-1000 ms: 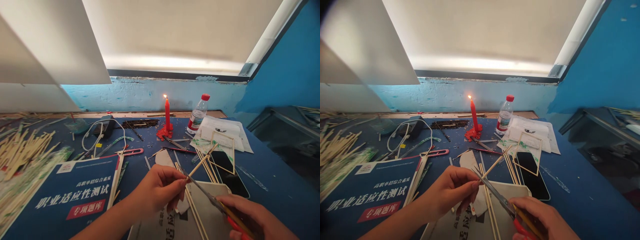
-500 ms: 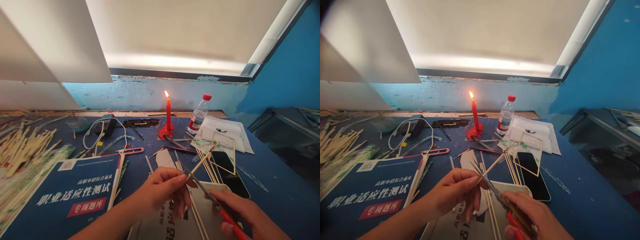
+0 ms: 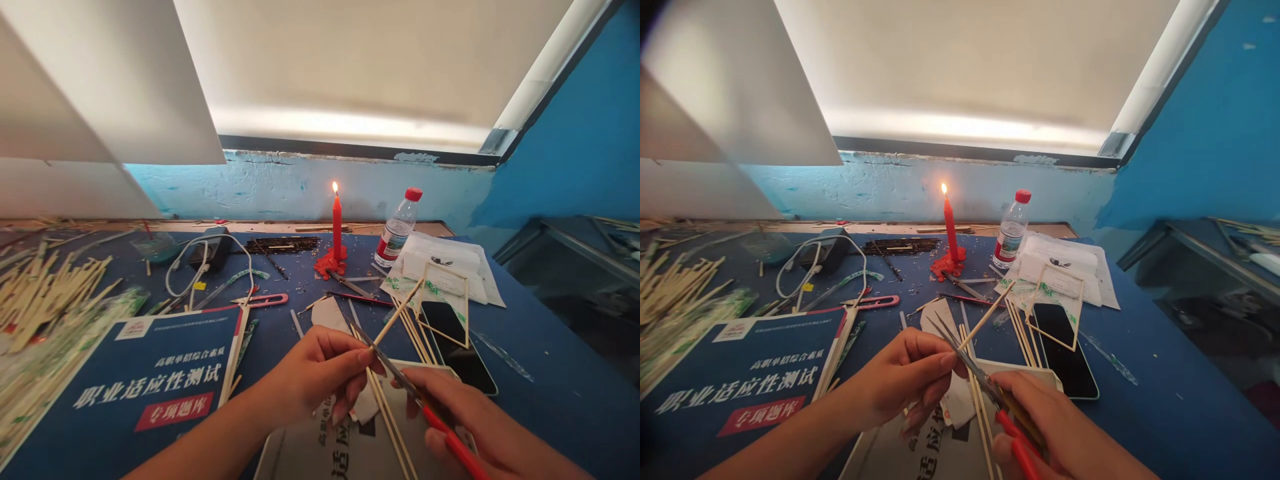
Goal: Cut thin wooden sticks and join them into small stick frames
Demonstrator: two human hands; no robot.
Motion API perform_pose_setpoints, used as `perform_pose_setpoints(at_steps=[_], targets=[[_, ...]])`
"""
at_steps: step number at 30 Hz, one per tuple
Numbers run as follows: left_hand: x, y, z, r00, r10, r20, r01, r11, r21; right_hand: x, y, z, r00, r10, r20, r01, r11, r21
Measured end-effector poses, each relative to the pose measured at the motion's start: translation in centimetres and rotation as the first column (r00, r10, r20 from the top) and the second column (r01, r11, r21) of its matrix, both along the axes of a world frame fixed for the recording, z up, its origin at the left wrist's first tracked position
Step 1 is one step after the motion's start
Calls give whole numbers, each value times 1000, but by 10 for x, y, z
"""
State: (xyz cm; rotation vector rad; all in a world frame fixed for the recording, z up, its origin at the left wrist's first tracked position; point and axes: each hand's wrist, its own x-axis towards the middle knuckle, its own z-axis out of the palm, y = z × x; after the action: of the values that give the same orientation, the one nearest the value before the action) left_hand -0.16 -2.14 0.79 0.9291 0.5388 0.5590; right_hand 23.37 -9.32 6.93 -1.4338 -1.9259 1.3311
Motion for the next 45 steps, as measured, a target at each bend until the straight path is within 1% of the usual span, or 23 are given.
perform_pose_setpoints(at_steps=[2, 3, 5, 8, 11, 14, 16, 18, 22, 24, 27, 30, 34, 36, 39, 42, 45], targets=[[1, -1, 0, 1000, 23, -6, -22, 1000, 14, -4, 3, 2, 999, -32, 39, 29, 996, 79], [1, -1, -1, 1000, 27, -11, -27, 999, 20, -5, 3, 1, 997, -53, 58, 47, 994, 95], [2, -1, -2, 1000, 14, -22, -13, 1000, 24, -5, 3, -2, 994, -65, 84, 59, 996, 70], [3, -2, -6, 1000, -16, -4, 16, 1000, -1, -4, 1, -6, 996, -36, 82, 37, 999, -5], [4, -2, -8, 997, -32, 63, 35, 998, -56, -5, 1, -8, 998, -26, 49, 27, 999, -24], [4, -2, -8, 992, -45, 120, 57, 994, -93, -5, 3, -8, 999, -11, 43, 12, 999, -31], [4, -1, -6, 993, -63, 95, 70, 995, -68, -4, 3, -9, 998, -22, 63, 23, 999, -23], [3, -1, -2, 997, -72, 39, 74, 997, -31, -3, 2, -12, 996, -40, 83, 40, 999, -1], [1, -1, 3, 998, -46, -48, 46, 999, 7, -2, -1, -16, 993, -55, 108, 53, 998, 21], [1, -2, 4, 998, -33, -59, 34, 999, 15, -2, 0, -16, 992, -37, 119, 34, 999, 32], [1, -2, 2, 998, -6, -60, 6, 1000, 2, -2, 6, -15, 993, 26, 112, -30, 999, 31], [2, -3, -1, 1000, -9, -26, 8, 1000, -24, -5, 11, -14, 995, 32, 94, -35, 999, 30], [4, -2, -4, 992, -29, 127, 40, 995, -92, -10, 14, -10, 996, 52, 78, -53, 998, 15], [3, -1, -4, 986, -35, 164, 56, 990, -126, -11, 13, -5, 994, 57, 98, -57, 998, 2], [1, 1, -3, 990, -52, 133, 68, 991, -116, -10, 11, 6, 989, 63, 130, -58, 998, -39], [-2, 2, -2, 997, -37, 73, 43, 996, -83, -6, 6, 17, 986, 65, 156, -52, 995, -87], [-2, 2, -3, 999, -25, 21, 26, 998, -52, -3, 4, 22, 982, 69, 177, -49, 992, -117]])
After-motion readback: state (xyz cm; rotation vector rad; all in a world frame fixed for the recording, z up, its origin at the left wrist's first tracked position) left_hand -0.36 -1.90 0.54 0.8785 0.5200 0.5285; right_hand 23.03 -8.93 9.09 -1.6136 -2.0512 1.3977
